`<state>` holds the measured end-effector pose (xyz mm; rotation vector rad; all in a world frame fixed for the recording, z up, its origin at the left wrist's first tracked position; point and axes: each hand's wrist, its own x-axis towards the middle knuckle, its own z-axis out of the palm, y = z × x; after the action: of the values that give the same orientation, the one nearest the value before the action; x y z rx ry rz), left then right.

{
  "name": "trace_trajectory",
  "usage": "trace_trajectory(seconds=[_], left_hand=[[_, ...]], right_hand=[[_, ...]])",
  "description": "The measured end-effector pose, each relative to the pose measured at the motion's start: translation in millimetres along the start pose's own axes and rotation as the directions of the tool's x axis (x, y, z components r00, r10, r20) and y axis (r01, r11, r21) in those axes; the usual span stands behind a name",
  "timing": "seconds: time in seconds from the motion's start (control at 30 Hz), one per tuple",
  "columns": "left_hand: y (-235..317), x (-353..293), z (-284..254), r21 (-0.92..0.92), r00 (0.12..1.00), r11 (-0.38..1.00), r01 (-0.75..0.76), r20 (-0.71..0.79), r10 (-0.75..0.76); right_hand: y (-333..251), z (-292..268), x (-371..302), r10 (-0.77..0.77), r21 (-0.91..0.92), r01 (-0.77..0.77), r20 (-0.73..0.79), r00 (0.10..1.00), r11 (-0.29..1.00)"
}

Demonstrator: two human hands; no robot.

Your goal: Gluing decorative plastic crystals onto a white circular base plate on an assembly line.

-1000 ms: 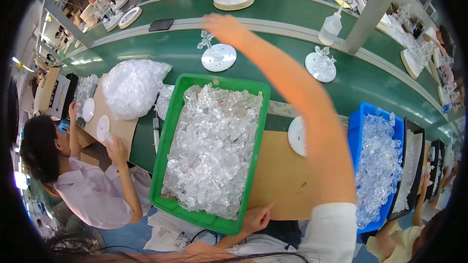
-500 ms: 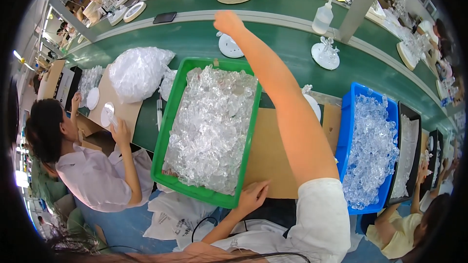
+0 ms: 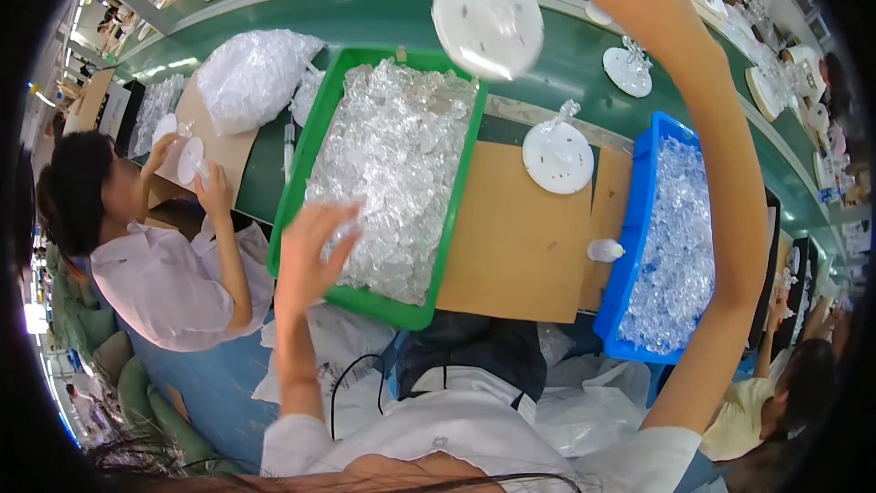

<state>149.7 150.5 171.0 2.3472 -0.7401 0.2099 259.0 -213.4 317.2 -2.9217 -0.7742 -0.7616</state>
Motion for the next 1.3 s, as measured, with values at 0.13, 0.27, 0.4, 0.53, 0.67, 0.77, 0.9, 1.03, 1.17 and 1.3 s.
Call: trace_trajectory(seconds=[0.13, 0.27, 0.4, 0.53, 0.67, 0.77, 0.9, 1.03, 1.17, 1.3], left_hand=[[-28.4, 35.8, 52.8, 0.327, 0.953, 0.92, -0.217, 0.276, 0.127], [-30.7, 34.7, 58.1, 0.209, 0.951, 0.971, -0.116, 0.307, 0.048], [1.2, 16.3, 48.9, 0.036, 0.997, 0.999, 0.001, 0.078, -0.004], [97.2, -36.9, 48.4, -0.134, 0.979, 0.97, 0.204, 0.03, -0.202], [134.0, -58.1, 117.8, -0.235, 0.984, 0.958, 0.163, -0.027, -0.174], [133.7, -71.9, 152.8, -0.253, 0.983, 0.951, 0.179, 0.01, -0.183], [97.5, -76.1, 189.0, -0.141, 0.991, 0.985, 0.102, -0.068, -0.112], [66.5, -73.9, 232.6, 0.077, 0.989, 0.989, 0.125, 0.068, -0.13], [86.8, -96.2, 242.2, 0.043, 0.979, 0.992, 0.116, 0.163, -0.121], [72.5, -98.9, 228.6, -0.105, 0.974, 0.992, 0.066, 0.223, -0.041]], right_hand=[[-52.8, 6.3, -76.5, -0.084, 0.127, 0.062, 0.171, 0.982, 0.99], [-90.5, 61.1, -131.9, -0.088, 0.087, 0.064, 0.316, 0.945, 0.994], [-96.3, 90.7, -158.9, -0.075, 0.132, 0.027, 0.374, 0.925, 0.991], [-176.7, 27.8, -189.2, 0.17, 0.344, -0.19, 0.088, 0.981, 0.919], [-226.5, 48.5, -233.3, 0.361, 0.368, -0.354, 0.052, 0.931, 0.86], [-224.9, 83.5, -260.8, 0.579, 0.423, -0.524, -0.002, 0.815, 0.739], [-204.4, 118.8, -270.0, 0.852, 0.739, -0.673, 0.353, 0.386, -0.002], [-192.1, 152.6, -266.8, 0.754, 0.782, -0.376, 0.604, 0.257, -0.498], [-188.7, 161.3, -276.1, 0.681, 0.721, -0.323, 0.689, 0.246, -0.613], [-178.1, 164.1, -282.1, 0.672, 0.715, -0.433, 0.686, 0.279, -0.549]])
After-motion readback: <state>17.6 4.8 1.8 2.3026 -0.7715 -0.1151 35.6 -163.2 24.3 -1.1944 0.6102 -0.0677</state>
